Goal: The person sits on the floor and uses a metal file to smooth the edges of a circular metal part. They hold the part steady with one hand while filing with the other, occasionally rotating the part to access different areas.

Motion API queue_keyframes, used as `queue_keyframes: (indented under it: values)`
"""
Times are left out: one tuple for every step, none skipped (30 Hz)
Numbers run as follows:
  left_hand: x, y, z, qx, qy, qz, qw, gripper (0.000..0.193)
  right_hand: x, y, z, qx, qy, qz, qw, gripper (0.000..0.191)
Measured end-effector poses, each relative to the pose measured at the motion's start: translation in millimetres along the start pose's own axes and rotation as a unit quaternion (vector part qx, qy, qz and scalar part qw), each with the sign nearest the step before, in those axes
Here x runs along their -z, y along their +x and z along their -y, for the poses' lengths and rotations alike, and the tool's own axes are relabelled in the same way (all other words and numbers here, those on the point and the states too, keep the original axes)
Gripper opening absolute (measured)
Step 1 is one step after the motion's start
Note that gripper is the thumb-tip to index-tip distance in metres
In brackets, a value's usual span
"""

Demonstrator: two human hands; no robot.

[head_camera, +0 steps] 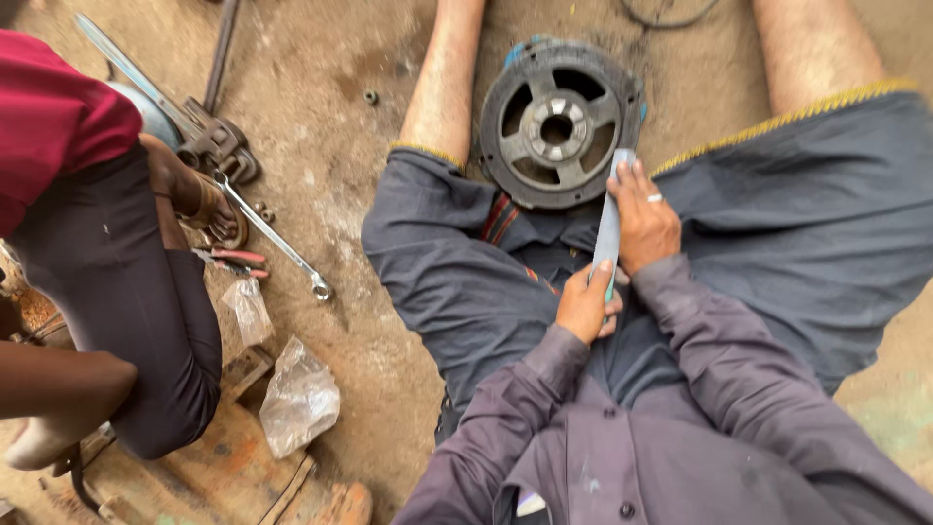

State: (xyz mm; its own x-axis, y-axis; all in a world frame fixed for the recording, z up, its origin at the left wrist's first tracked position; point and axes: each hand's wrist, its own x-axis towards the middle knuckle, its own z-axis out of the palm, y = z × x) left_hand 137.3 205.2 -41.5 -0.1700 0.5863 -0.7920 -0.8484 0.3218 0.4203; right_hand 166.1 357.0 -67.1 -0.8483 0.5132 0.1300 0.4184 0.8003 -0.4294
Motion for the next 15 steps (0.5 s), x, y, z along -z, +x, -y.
queue_keyframes:
  values:
    - [0,-1,-2,0.007,-0.009,0.003,1.000,0.040,0,0,0,0.001,-0.004,0.005,1.000,0.036]
    - [0,-1,-5,0.005,-0.017,0.008,1.000,0.040,0,2,0,-0.005,-0.002,0.001,1.000,0.037]
    - [0,0,-8,0.002,-0.025,0.011,1.000,0.039,-1,4,1,-0.009,0.002,-0.002,1.000,0.037]
    - [-1,0,-9,0.009,-0.024,0.006,1.000,0.040,-2,5,0,-0.018,0.005,-0.003,1.000,0.037]
    - [-1,3,-12,0.016,-0.021,0.004,1.000,0.040,-4,8,-1,-0.021,0.003,0.000,1.000,0.036]
    - [-1,5,-13,0.018,-0.019,0.002,1.000,0.040,-5,11,-3,-0.018,0.000,0.001,1.000,0.034]
    - [-2,10,-14,0.010,-0.003,-0.012,1.000,0.039,-7,14,-6,-0.011,-0.002,0.002,1.000,0.033]
    - [-3,15,-15,0.010,0.014,-0.027,0.999,0.038,-9,19,-11,-0.028,-0.002,0.003,1.000,0.036]
    - [-4,19,-14,0.020,0.031,-0.043,0.998,0.038,-11,22,-15,-0.052,-0.003,0.013,0.999,0.040]
    - [-7,21,-13,0.005,0.004,-0.017,1.000,0.038,-11,22,-19,-0.074,-0.001,0.028,0.997,0.044]
    - [-9,26,-12,-0.023,-0.018,0.010,1.000,0.039,-12,24,-23,-0.054,0.007,0.015,0.998,0.045]
    - [-12,30,-13,-0.052,-0.038,0.042,0.997,0.039,-12,26,-27,-0.035,0.011,-0.002,0.999,0.047]
    - [-15,32,-13,-0.027,-0.048,0.013,0.998,0.038,-13,28,-30,-0.016,0.017,-0.014,1.000,0.049]
    - [-19,33,-14,-0.010,-0.056,-0.015,0.998,0.037,-12,29,-32,-0.018,0.018,-0.009,1.000,0.049]
    - [-21,36,-17,-0.006,-0.061,-0.037,0.997,0.035,-12,33,-34,-0.013,0.017,-0.017,1.000,0.049]
